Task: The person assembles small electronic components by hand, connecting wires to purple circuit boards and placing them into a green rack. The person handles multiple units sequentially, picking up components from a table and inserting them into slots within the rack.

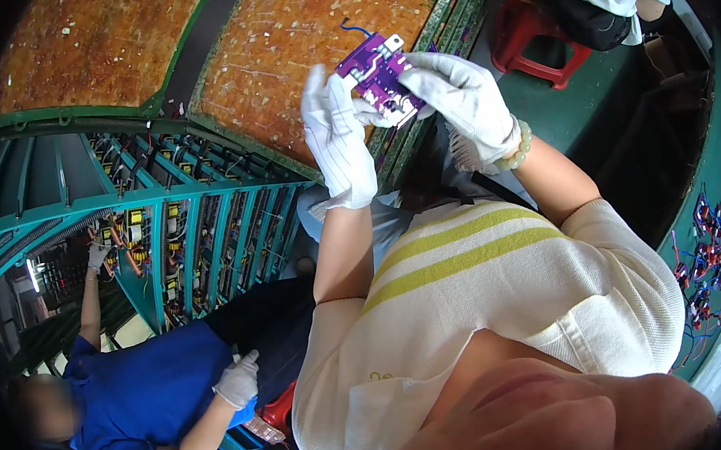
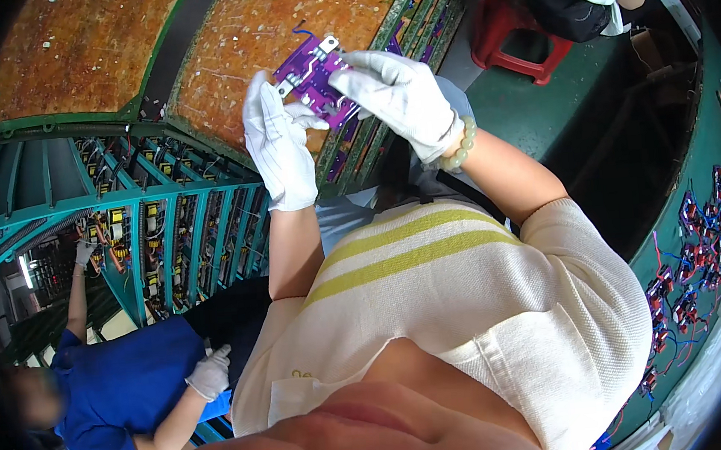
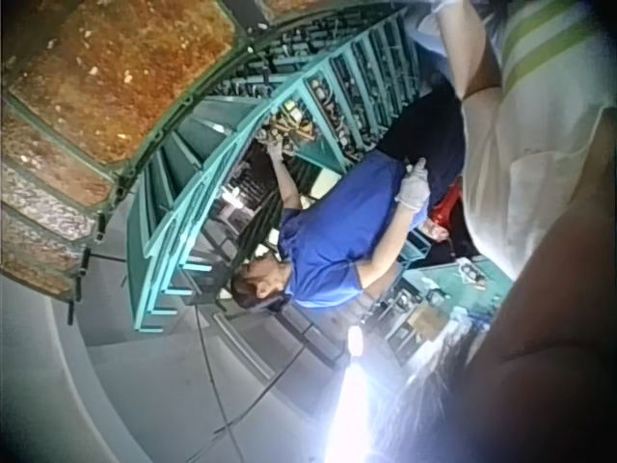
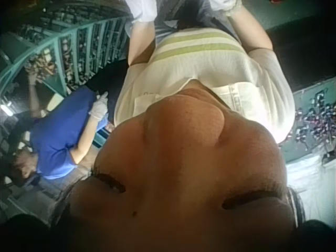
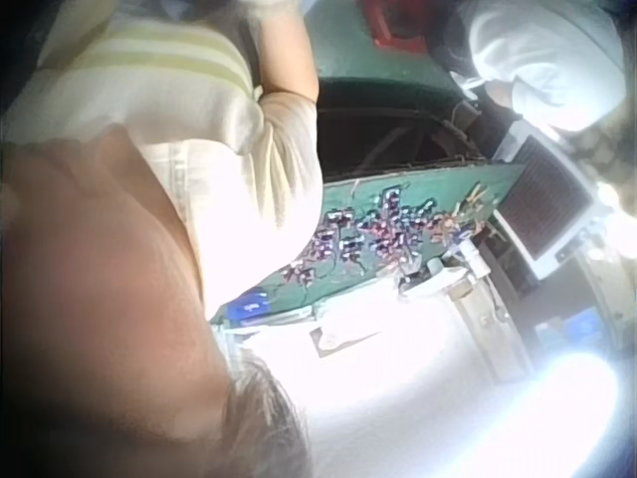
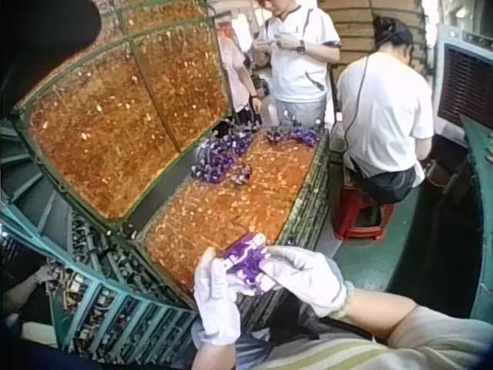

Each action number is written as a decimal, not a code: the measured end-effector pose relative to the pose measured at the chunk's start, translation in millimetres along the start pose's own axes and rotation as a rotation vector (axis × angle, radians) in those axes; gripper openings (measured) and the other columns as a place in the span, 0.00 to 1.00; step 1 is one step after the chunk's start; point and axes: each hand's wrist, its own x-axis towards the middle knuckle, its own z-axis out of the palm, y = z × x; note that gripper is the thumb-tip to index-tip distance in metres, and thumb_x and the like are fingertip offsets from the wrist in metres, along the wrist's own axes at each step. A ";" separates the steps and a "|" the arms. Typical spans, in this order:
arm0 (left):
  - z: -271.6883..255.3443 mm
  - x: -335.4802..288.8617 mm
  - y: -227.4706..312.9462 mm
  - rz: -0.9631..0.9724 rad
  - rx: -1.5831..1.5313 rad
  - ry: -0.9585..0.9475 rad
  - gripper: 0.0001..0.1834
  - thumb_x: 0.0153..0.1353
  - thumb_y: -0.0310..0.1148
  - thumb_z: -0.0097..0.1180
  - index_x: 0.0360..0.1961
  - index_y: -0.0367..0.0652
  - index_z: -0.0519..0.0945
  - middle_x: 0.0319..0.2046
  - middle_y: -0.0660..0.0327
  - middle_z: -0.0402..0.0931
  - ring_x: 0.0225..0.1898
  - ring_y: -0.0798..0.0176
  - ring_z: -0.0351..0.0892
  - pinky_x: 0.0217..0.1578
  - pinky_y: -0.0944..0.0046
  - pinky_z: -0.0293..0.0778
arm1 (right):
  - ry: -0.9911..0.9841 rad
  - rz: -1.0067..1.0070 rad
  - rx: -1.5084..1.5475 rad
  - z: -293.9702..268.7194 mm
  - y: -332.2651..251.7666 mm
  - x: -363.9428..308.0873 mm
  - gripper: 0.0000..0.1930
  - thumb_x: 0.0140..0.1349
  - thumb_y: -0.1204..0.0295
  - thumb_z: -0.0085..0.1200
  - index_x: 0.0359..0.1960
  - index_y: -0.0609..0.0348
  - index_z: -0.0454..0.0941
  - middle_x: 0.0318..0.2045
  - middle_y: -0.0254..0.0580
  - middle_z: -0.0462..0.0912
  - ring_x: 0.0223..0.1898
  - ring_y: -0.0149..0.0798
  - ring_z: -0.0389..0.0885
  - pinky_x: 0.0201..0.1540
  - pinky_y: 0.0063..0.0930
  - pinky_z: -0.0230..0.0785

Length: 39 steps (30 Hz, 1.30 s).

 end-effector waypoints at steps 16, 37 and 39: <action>-5.4 -8.4 -2.7 -0.004 0.288 -0.255 0.14 0.67 0.32 0.51 0.49 0.32 0.72 0.43 0.54 0.64 0.40 0.63 0.78 0.34 0.63 0.87 | 0.108 -0.289 -0.148 -5.8 12.1 0.7 0.11 0.69 0.72 0.49 0.44 0.67 0.81 0.39 0.46 0.85 0.35 0.32 0.83 0.38 0.25 0.77; -15.5 -9.8 -17.2 -0.085 -0.026 -0.308 0.15 0.71 0.30 0.45 0.56 0.39 0.69 0.51 0.55 0.70 0.49 0.57 0.78 0.41 0.52 0.83 | -0.043 -0.150 0.381 -27.5 11.3 1.9 0.15 0.67 0.76 0.49 0.52 0.74 0.73 0.47 0.49 0.82 0.42 0.37 0.84 0.42 0.29 0.79; -11.3 -9.0 -12.5 -0.120 -0.058 -0.306 0.15 0.70 0.31 0.45 0.56 0.40 0.68 0.52 0.52 0.72 0.50 0.54 0.78 0.39 0.48 0.84 | -0.022 -0.232 0.302 -25.4 16.5 5.1 0.16 0.68 0.75 0.49 0.53 0.73 0.73 0.47 0.48 0.81 0.41 0.37 0.84 0.41 0.29 0.80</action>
